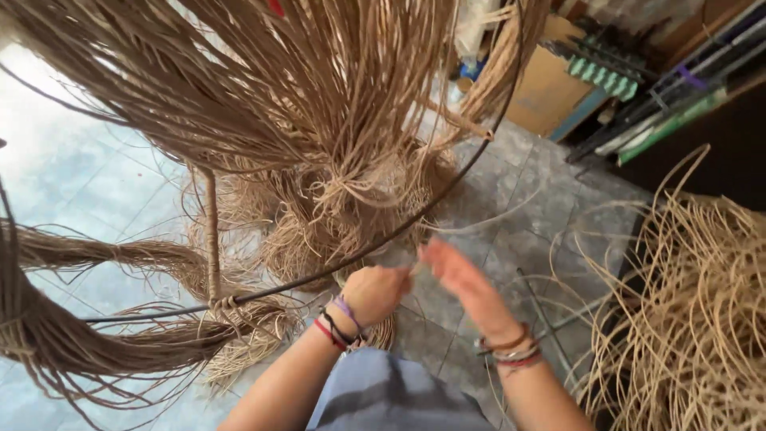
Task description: Tying and weaving natural fiber strands onto a circular metal frame to create a furniture component.
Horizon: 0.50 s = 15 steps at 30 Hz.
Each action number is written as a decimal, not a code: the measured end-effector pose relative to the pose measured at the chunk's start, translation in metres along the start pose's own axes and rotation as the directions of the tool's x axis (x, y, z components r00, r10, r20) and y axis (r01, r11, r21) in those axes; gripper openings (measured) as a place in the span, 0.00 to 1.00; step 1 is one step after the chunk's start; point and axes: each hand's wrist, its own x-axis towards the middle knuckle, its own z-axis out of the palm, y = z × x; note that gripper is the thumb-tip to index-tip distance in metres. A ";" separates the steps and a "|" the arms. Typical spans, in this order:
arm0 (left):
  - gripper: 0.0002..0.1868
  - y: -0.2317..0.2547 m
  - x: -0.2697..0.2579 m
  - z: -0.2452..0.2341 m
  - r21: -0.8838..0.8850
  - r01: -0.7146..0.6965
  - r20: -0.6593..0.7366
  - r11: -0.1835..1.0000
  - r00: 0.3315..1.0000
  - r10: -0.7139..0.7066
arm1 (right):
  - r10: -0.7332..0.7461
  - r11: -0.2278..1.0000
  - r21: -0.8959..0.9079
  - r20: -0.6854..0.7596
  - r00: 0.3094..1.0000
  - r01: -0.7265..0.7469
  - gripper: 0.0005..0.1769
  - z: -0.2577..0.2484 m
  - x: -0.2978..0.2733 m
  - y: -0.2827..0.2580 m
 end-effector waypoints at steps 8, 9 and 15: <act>0.17 -0.025 0.003 0.051 0.194 0.059 0.104 0.979 0.991 -0.081 | -0.120 0.590 -0.806 -0.023 0.992 0.053 0.19 0.014 -0.016 0.036; 0.21 -0.028 0.008 0.049 0.133 0.162 0.188 0.978 0.965 -0.185 | -0.086 0.250 -0.968 -0.051 0.995 -0.028 0.24 0.012 -0.021 0.061; 0.21 -0.040 0.032 0.041 0.329 0.255 0.635 0.909 0.652 -0.413 | -0.121 0.446 -0.881 -0.237 0.964 -0.161 0.23 0.024 -0.077 0.021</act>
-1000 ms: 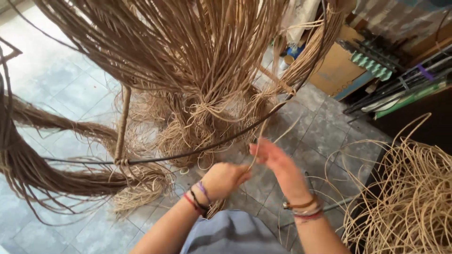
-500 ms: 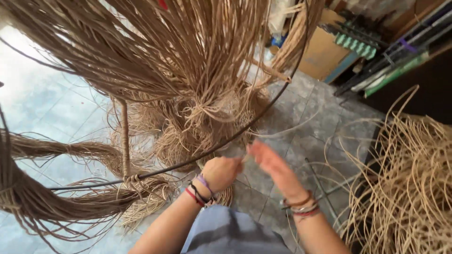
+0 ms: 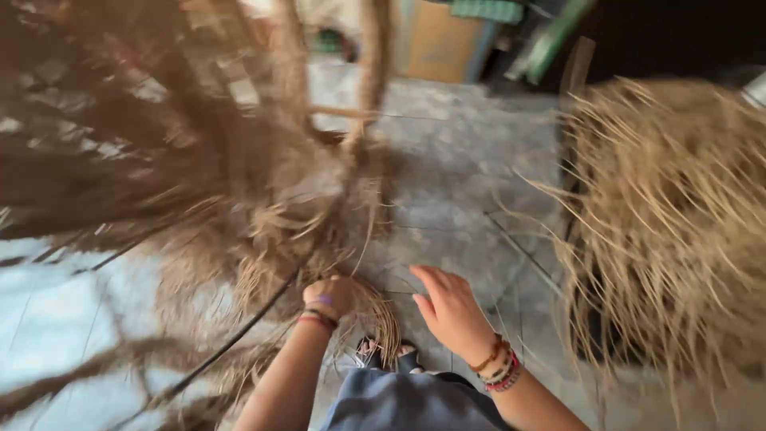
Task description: Tying and weaving natural fiber strands onto a circular metal frame to create a furniture component.
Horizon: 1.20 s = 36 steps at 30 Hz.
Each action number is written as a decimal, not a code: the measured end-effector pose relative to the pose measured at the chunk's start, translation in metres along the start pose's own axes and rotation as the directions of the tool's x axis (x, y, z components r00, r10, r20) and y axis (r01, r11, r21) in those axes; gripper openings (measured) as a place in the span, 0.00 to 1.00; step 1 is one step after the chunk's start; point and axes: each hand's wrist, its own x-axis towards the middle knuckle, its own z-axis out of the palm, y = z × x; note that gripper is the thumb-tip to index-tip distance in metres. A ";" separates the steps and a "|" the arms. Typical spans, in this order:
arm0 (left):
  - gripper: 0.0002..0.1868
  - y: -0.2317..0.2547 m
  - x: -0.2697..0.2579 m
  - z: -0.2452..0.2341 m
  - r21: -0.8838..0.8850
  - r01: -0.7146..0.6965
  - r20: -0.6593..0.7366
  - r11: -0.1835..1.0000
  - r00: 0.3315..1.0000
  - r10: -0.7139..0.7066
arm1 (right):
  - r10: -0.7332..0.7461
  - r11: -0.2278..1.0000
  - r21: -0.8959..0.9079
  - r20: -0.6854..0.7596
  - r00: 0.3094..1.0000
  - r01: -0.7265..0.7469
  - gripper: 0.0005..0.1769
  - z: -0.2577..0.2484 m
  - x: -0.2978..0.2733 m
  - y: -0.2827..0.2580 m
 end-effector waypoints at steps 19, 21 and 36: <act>0.19 0.385 -0.162 -0.058 -0.039 -0.981 -0.467 -0.188 -0.149 0.872 | 0.446 0.829 0.008 -0.615 0.651 -0.559 0.34 -0.173 -0.204 0.111; 0.21 0.422 -0.156 -0.056 -0.041 -0.987 -0.393 -0.158 -0.129 0.910 | 0.499 0.810 0.063 -0.597 0.628 -0.583 0.33 -0.190 -0.217 0.136; 0.17 0.667 -0.079 -0.051 -0.203 -0.961 -0.432 -0.189 -0.085 0.898 | 0.538 0.734 0.086 -0.679 0.500 -0.673 0.31 -0.248 -0.274 0.242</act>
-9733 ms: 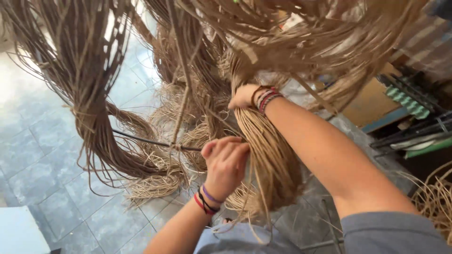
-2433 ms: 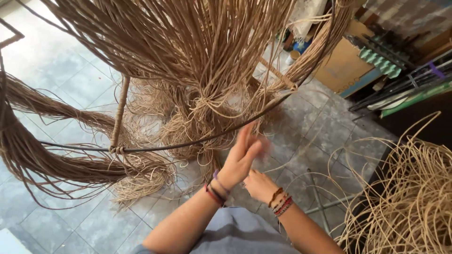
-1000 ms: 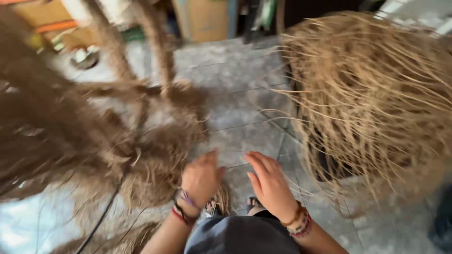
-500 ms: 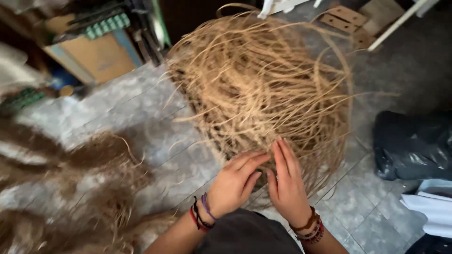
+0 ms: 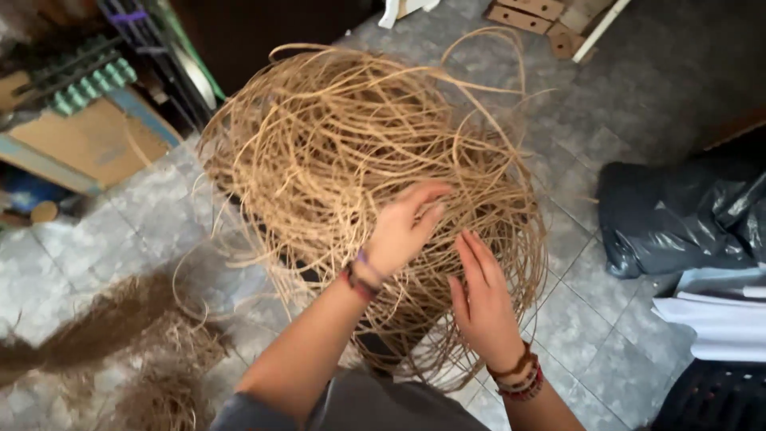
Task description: Tying and weaving natural fiber strands onto a circular metal frame to create a furniture component.
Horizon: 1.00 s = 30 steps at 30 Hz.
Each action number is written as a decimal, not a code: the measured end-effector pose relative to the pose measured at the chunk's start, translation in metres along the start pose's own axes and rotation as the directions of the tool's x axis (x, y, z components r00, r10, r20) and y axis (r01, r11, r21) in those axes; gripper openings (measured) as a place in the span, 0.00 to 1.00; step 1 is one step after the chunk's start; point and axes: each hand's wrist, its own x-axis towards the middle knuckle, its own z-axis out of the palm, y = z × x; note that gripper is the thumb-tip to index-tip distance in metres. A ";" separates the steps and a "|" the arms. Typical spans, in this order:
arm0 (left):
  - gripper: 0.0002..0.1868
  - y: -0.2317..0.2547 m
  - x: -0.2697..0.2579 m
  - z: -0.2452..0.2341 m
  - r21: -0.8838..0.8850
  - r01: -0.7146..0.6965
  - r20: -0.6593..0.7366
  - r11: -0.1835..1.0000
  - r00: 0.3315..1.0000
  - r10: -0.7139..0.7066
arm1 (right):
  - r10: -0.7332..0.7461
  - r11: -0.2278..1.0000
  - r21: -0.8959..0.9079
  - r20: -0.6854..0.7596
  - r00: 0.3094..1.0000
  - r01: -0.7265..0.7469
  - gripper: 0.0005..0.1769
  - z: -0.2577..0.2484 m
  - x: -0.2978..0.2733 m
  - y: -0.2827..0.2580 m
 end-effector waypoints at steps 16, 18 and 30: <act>0.39 -0.098 0.175 0.022 0.643 -0.307 0.211 0.701 0.952 0.224 | 0.192 0.981 0.032 -0.168 0.967 -0.190 0.26 -0.001 0.009 0.002; 0.14 -0.074 0.157 0.013 0.619 -0.297 0.234 0.727 0.953 0.190 | 0.241 0.970 0.078 -0.151 0.959 -0.231 0.24 -0.001 0.008 -0.006; 0.10 0.041 -0.035 -0.054 0.316 -0.434 0.307 0.844 0.888 0.342 | 0.621 0.053 0.896 0.316 0.717 -0.441 0.28 0.016 0.048 0.005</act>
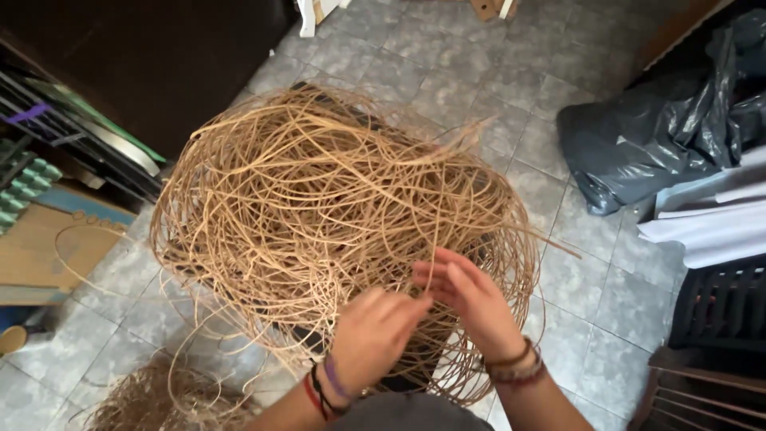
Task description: Tying and weaving natural fiber strands onto a circular metal frame to create a furniture component.
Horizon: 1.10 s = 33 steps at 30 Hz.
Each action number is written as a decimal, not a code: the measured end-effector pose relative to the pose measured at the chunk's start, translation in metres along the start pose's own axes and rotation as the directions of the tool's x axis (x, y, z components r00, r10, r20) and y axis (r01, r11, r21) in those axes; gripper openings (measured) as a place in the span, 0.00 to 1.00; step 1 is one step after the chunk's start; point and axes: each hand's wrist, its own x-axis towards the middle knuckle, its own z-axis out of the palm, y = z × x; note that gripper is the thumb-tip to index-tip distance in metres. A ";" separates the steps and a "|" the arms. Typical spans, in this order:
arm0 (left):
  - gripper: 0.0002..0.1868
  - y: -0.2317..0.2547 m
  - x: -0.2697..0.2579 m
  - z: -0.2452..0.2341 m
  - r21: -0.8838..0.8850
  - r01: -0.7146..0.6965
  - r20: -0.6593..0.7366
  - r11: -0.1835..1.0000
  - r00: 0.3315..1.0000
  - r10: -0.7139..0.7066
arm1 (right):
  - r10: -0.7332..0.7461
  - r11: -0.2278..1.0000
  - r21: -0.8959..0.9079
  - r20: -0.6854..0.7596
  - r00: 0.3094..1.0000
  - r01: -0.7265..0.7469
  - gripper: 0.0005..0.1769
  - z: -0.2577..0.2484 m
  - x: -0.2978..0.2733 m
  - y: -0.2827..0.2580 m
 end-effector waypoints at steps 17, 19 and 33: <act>0.29 -0.032 0.049 0.038 -0.649 0.648 0.760 -0.399 0.582 -0.289 | -0.064 0.610 -0.664 0.503 0.862 0.432 0.18 0.007 -0.058 -0.007; 0.19 -0.035 0.051 0.050 -0.667 0.640 0.745 -0.382 0.549 -0.380 | -0.015 0.628 -0.660 0.520 0.854 0.412 0.19 0.001 -0.066 -0.012; 0.22 -0.029 0.007 0.003 -0.263 0.593 0.236 0.761 0.805 -0.545 | -0.220 0.802 -0.547 0.102 0.970 0.239 0.15 -0.022 -0.046 0.003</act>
